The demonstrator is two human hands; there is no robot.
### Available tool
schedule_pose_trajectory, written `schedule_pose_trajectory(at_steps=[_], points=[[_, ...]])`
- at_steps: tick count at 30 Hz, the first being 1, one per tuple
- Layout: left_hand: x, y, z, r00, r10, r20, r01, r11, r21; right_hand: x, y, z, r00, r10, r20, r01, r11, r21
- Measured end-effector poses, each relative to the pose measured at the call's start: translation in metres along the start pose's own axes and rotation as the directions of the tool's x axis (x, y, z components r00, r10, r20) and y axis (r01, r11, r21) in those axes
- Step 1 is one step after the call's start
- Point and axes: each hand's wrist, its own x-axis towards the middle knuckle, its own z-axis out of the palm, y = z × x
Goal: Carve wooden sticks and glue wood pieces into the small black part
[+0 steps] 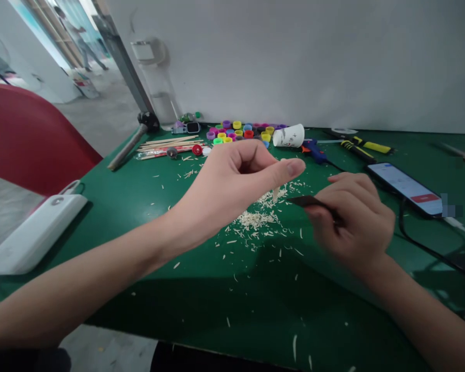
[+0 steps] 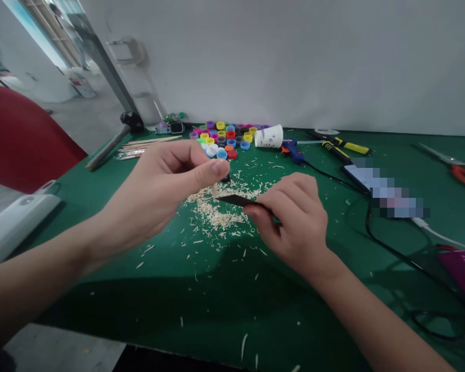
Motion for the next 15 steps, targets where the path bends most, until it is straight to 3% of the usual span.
schedule_pose_trajectory(at_steps=[11,13,15], points=[[-0.004,0.002,0.005,1.0,-0.005,-0.018,0.007,0.996,0.083,0.004,-0.003,0.004,0.994,-0.023,0.107,0.028,0.999,-0.047],[-0.006,0.007,0.006,0.999,0.036,-0.02,-0.034,0.993,0.116,0.001,-0.005,0.008,0.981,-0.059,0.185,0.073,0.995,-0.065],[-0.007,0.013,0.005,0.994,0.103,-0.02,-0.099,0.983,0.158,-0.003,-0.007,0.016,0.936,-0.131,0.327,0.169,0.981,-0.091]])
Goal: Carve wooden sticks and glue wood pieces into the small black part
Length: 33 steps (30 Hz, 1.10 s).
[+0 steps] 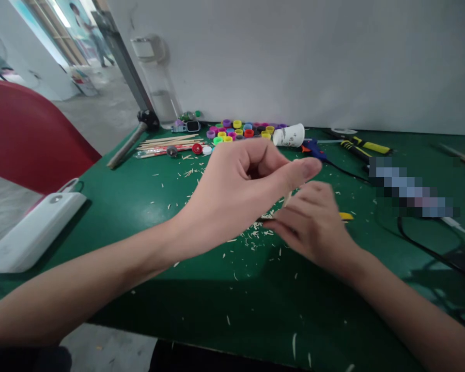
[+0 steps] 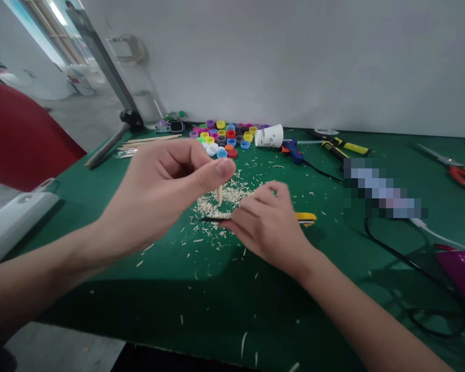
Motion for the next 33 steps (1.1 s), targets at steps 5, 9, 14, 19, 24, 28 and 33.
schedule_pose_trajectory(at_steps=[5,9,14,19,24,28,33], points=[[0.003,0.001,-0.009,0.997,0.058,-0.055,-0.056,0.998,0.03,-0.002,0.001,0.009,0.999,-0.005,0.047,0.006,1.0,-0.01],[0.007,-0.008,-0.009,0.999,-0.031,-0.017,0.03,0.999,-0.032,-0.002,0.004,-0.002,0.993,0.037,-0.114,-0.03,0.998,0.063],[0.007,-0.01,-0.004,0.997,-0.075,-0.028,0.074,0.996,-0.054,-0.004,0.005,-0.01,0.957,0.108,-0.269,-0.08,0.99,0.116],[0.006,-0.009,-0.002,0.993,-0.117,-0.004,0.117,0.992,-0.052,-0.002,0.006,-0.012,0.934,0.164,-0.316,-0.136,0.985,0.108],[0.005,-0.012,0.0,0.991,-0.132,-0.025,0.131,0.99,-0.05,-0.002,0.006,-0.011,0.947,0.139,-0.29,-0.122,0.99,0.076],[0.004,-0.013,0.003,0.991,-0.125,-0.048,0.122,0.991,-0.047,-0.001,0.006,-0.01,0.948,0.144,-0.283,-0.131,0.989,0.064],[0.003,-0.016,0.005,0.994,-0.088,-0.059,0.086,0.996,-0.029,0.001,0.005,-0.011,0.967,0.136,-0.218,-0.125,0.99,0.061]])
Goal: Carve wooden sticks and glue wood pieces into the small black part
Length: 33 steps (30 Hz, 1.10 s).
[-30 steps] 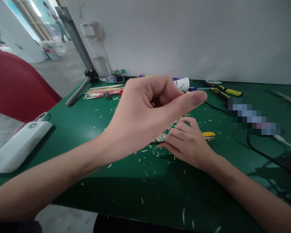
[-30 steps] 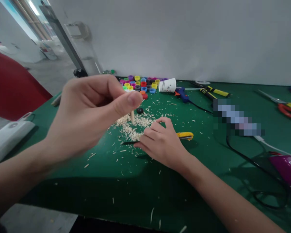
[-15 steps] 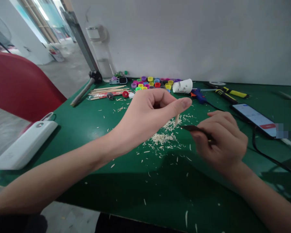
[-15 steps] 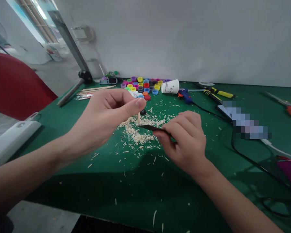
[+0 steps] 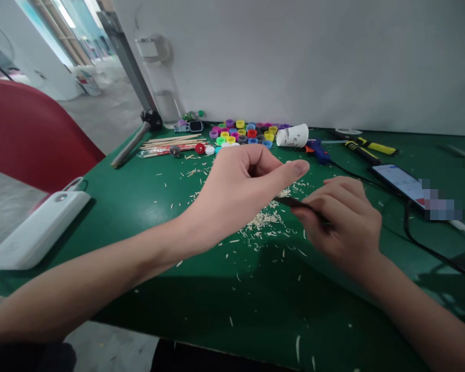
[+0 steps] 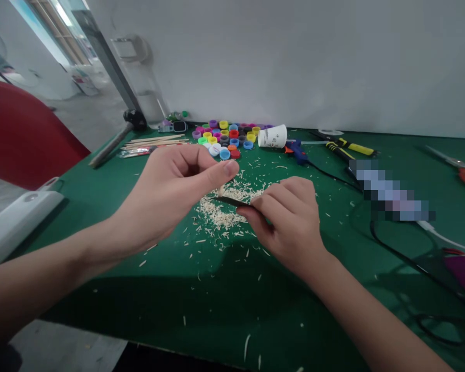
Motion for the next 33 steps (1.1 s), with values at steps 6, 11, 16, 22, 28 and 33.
schedule_pose_trajectory(at_steps=[6,11,16,22,28,33], points=[[0.0,0.005,-0.001,0.998,0.064,0.018,-0.064,0.998,-0.002,-0.001,-0.003,0.007,0.984,-0.043,0.172,0.049,0.998,-0.03],[0.003,0.018,-0.01,0.989,0.149,-0.013,-0.149,0.989,0.01,-0.003,-0.005,0.021,0.899,-0.126,0.421,0.151,0.988,-0.028],[0.007,0.01,-0.012,0.995,0.097,0.024,-0.098,0.994,0.046,-0.003,-0.002,0.013,0.962,-0.069,0.265,0.077,0.997,-0.021],[0.007,0.006,-0.009,1.0,0.004,0.023,-0.005,0.999,0.038,-0.002,-0.001,-0.002,0.999,-0.009,-0.036,0.01,1.0,0.026],[0.005,0.006,-0.006,0.999,-0.015,0.043,0.015,1.0,-0.001,-0.001,0.003,-0.002,0.997,0.03,-0.069,-0.032,0.999,-0.015],[0.004,0.004,-0.003,0.998,-0.047,0.042,0.048,0.998,-0.037,0.001,0.002,-0.001,0.999,0.024,-0.044,-0.025,0.999,-0.028]])
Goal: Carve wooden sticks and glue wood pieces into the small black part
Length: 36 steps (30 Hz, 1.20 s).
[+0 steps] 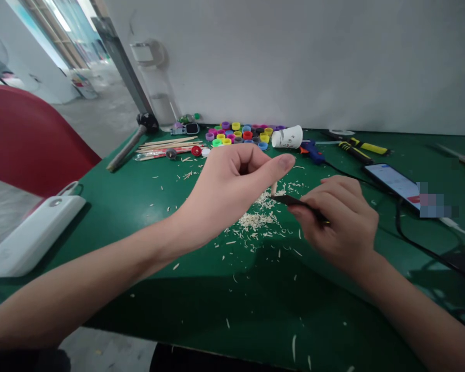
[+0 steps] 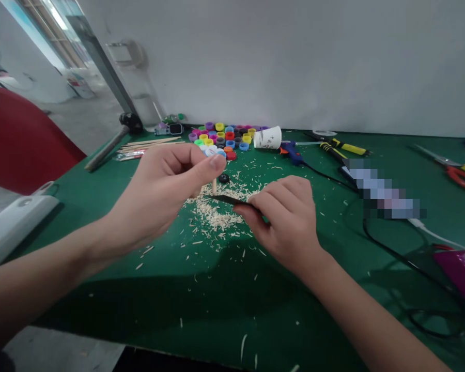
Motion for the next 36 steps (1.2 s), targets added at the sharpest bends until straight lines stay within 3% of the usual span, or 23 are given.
schedule_pose_trajectory(at_steps=[7,12,16,23,30,36], points=[[-0.006,0.004,0.002,1.0,0.022,-0.003,-0.022,0.999,0.042,0.0,-0.002,0.003,0.991,-0.041,0.131,0.04,0.999,0.01],[-0.013,0.02,0.0,0.996,0.086,-0.005,-0.085,0.994,0.071,-0.009,-0.006,0.02,0.879,-0.202,0.432,0.228,0.974,-0.008],[-0.011,0.016,-0.001,1.0,0.009,-0.016,-0.01,1.0,-0.029,-0.009,-0.002,0.02,0.93,-0.121,0.346,0.139,0.99,-0.028],[0.0,0.0,-0.001,0.994,-0.109,0.013,0.109,0.988,-0.112,-0.004,-0.001,0.001,0.979,-0.117,0.165,0.107,0.992,0.066],[0.001,-0.004,0.0,0.985,-0.163,0.063,0.172,0.969,-0.179,0.002,0.002,-0.008,1.0,0.016,-0.02,-0.015,0.999,0.048],[0.0,-0.005,0.002,0.983,-0.162,0.084,0.171,0.979,-0.115,0.003,-0.001,-0.007,1.0,0.023,0.01,-0.023,0.999,0.035]])
